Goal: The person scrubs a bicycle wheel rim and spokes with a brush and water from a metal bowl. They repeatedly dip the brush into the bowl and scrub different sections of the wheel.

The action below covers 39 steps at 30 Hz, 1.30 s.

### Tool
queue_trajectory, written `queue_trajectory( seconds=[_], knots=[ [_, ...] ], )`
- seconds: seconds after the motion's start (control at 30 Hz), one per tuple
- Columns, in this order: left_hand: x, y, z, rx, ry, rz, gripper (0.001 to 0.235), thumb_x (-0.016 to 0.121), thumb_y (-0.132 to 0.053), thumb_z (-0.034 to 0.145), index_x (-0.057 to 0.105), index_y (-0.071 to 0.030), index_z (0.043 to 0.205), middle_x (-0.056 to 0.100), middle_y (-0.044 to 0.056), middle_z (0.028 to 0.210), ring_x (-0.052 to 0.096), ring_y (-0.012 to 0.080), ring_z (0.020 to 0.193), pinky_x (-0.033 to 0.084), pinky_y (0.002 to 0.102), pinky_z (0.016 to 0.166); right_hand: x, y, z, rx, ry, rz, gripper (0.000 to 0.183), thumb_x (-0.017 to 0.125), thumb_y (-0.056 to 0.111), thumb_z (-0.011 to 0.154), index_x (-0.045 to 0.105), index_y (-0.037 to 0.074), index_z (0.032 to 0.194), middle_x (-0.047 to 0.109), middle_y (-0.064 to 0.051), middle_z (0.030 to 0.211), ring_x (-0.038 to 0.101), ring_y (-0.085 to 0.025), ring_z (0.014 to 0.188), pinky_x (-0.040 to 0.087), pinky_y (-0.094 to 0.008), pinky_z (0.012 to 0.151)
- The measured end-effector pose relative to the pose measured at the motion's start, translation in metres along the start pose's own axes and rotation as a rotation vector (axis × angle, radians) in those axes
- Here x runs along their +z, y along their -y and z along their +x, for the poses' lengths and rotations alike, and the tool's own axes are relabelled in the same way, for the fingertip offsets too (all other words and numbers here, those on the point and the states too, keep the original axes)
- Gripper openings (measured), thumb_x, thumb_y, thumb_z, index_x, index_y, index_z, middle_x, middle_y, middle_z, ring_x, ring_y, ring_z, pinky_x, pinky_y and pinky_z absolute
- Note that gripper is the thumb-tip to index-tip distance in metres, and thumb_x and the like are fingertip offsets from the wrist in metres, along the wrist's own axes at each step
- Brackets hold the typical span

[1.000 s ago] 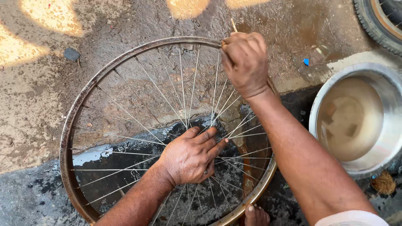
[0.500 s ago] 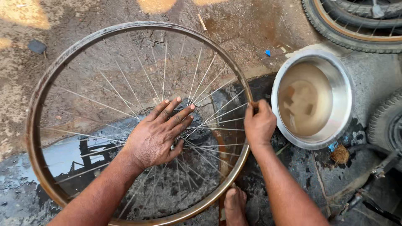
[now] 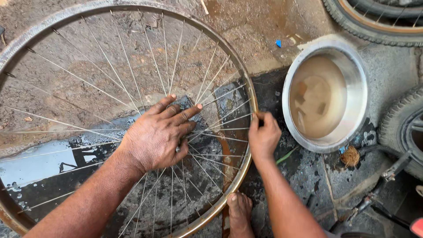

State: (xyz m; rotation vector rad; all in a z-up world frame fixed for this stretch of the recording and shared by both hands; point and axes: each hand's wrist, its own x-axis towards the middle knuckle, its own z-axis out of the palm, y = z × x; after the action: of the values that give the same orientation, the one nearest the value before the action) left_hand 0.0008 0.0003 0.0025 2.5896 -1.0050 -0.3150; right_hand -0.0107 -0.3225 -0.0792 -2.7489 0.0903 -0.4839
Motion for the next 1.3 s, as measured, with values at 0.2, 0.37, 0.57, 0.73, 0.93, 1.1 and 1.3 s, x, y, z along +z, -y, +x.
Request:
queue_trajectory(
  seconds=[0.2, 0.37, 0.57, 0.73, 0.93, 1.1, 1.3],
  knots=[
    [0.002, 0.001, 0.001, -0.027, 0.044, 0.013, 0.051, 0.059, -0.036, 0.081, 0.068, -0.016, 0.126, 0.042, 0.002, 0.161, 0.055, 0.0244, 0.128, 0.020, 0.046, 0.121, 0.047, 0.008, 0.077, -0.167, 0.034, 0.135, 0.012, 0.072, 0.011, 0.098, 0.065, 0.002, 0.097, 0.073, -0.016, 0.094, 0.069, -0.034, 0.087, 0.053, -0.043, 0.077],
    [0.000, 0.001, 0.004, -0.013, 0.012, -0.010, 0.053, 0.062, -0.040, 0.080, 0.069, -0.013, 0.125, 0.044, 0.004, 0.157, 0.056, 0.0258, 0.126, 0.021, 0.049, 0.121, 0.011, -0.005, 0.035, -0.192, 0.087, -0.063, 0.007, 0.070, 0.010, 0.096, 0.065, 0.006, 0.098, 0.071, -0.014, 0.094, 0.068, -0.031, 0.084, 0.052, -0.044, 0.076],
    [0.001, 0.001, 0.005, -0.023, 0.077, -0.027, 0.052, 0.065, -0.040, 0.081, 0.068, -0.011, 0.125, 0.043, 0.004, 0.159, 0.057, 0.0251, 0.125, 0.020, 0.047, 0.120, 0.042, 0.004, 0.073, -0.216, 0.024, 0.064, 0.009, 0.072, 0.006, 0.097, 0.064, 0.002, 0.098, 0.071, -0.016, 0.097, 0.067, -0.036, 0.091, 0.052, -0.046, 0.079],
    [-0.001, 0.003, 0.002, 0.008, 0.011, -0.044, 0.054, 0.067, -0.040, 0.078, 0.069, -0.010, 0.122, 0.044, 0.007, 0.158, 0.057, 0.0269, 0.124, 0.021, 0.049, 0.120, 0.013, 0.012, 0.055, -0.209, 0.057, 0.072, 0.008, 0.072, 0.010, 0.096, 0.066, 0.006, 0.098, 0.070, -0.014, 0.096, 0.069, -0.032, 0.088, 0.053, -0.044, 0.080],
    [0.009, 0.002, -0.004, 0.011, -0.028, -0.029, 0.050, 0.065, -0.037, 0.079, 0.070, -0.011, 0.122, 0.046, 0.006, 0.158, 0.057, 0.0259, 0.122, 0.021, 0.048, 0.119, 0.042, 0.014, 0.088, -0.345, 0.043, -0.072, 0.012, 0.075, 0.011, 0.100, 0.066, 0.003, 0.104, 0.071, -0.015, 0.100, 0.066, -0.036, 0.094, 0.050, -0.045, 0.087],
    [0.005, 0.001, -0.003, 0.032, -0.021, -0.027, 0.052, 0.061, -0.041, 0.085, 0.068, -0.009, 0.125, 0.045, 0.010, 0.156, 0.058, 0.0280, 0.120, 0.020, 0.050, 0.119, 0.017, 0.017, 0.060, -0.328, -0.038, -0.086, 0.015, 0.073, 0.010, 0.095, 0.067, 0.005, 0.108, 0.073, -0.013, 0.105, 0.069, -0.032, 0.097, 0.049, -0.044, 0.088],
    [0.005, 0.002, -0.006, 0.018, 0.018, -0.070, 0.050, 0.061, -0.038, 0.085, 0.068, -0.008, 0.124, 0.046, 0.008, 0.156, 0.058, 0.0257, 0.123, 0.019, 0.049, 0.121, 0.022, 0.013, 0.060, -0.334, -0.035, -0.116, 0.012, 0.073, 0.011, 0.098, 0.067, 0.005, 0.106, 0.074, -0.013, 0.107, 0.070, -0.031, 0.101, 0.049, -0.043, 0.092]
  ],
)
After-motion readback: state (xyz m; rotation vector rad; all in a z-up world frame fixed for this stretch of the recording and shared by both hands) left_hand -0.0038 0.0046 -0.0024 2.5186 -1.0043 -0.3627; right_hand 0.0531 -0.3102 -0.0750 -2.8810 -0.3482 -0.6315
